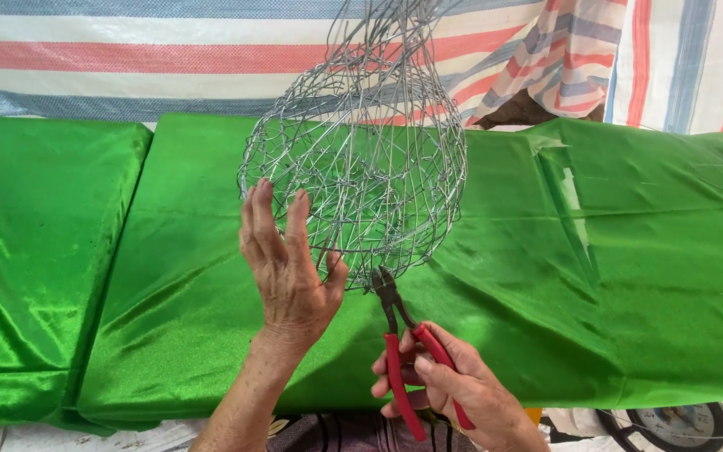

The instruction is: Trimming and shaping a wire mesh structure using hand-held wire cutters.

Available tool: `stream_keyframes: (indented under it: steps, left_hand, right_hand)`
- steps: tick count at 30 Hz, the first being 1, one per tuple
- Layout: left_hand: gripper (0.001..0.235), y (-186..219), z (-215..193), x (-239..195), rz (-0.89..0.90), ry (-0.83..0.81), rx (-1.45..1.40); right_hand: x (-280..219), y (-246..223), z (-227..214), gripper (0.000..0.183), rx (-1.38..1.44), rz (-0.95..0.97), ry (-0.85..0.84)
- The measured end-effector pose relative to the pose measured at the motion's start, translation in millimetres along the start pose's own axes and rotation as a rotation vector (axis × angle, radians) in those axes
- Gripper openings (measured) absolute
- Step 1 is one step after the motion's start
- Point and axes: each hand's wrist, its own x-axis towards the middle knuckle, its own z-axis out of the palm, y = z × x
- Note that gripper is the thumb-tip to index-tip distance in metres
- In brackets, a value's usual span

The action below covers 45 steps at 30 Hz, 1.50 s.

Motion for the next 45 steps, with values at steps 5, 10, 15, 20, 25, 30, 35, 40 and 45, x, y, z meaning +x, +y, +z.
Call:
stream_keyframes:
  steps: [5,10,15,20,25,30,35,40,45]
  left_hand:
    - [0.071,2,-4,2,0.002,-0.015,-0.003]
    - [0.068,2,-5,4,0.031,-0.006,0.025]
    - [0.089,-1,-5,5,0.032,-0.023,0.031]
    - [0.099,-2,-7,6,0.038,-0.031,0.027]
    - [0.094,-2,-9,5,0.061,-0.024,0.026]
    - [0.093,-2,-10,5,0.067,-0.031,0.03]
    - [0.082,-4,-11,4,0.061,-0.038,0.03]
    - [0.083,-5,-13,6,0.055,-0.039,0.008]
    - [0.08,-6,-12,6,0.051,-0.044,0.008]
  right_hand:
    - [1,-7,-1,0.018,0.022,-0.027,-0.045]
    - [7,-9,-11,0.016,-0.124,-0.05,-0.012]
    - [9,-11,-18,0.012,-0.176,-0.023,0.052]
    - [13,-12,-19,0.011,-0.245,-0.023,0.051]
    - [15,-12,-23,0.011,-0.352,-0.035,0.055]
    - [15,-7,-26,0.01,-0.418,-0.085,0.059]
    - [4,-15,-1,0.018,-0.257,-0.022,-0.002]
    - [-6,-8,-1,0.019,-0.15,0.008,0.007]
    - [-14,-5,2,0.018,-0.205,0.066,0.049]
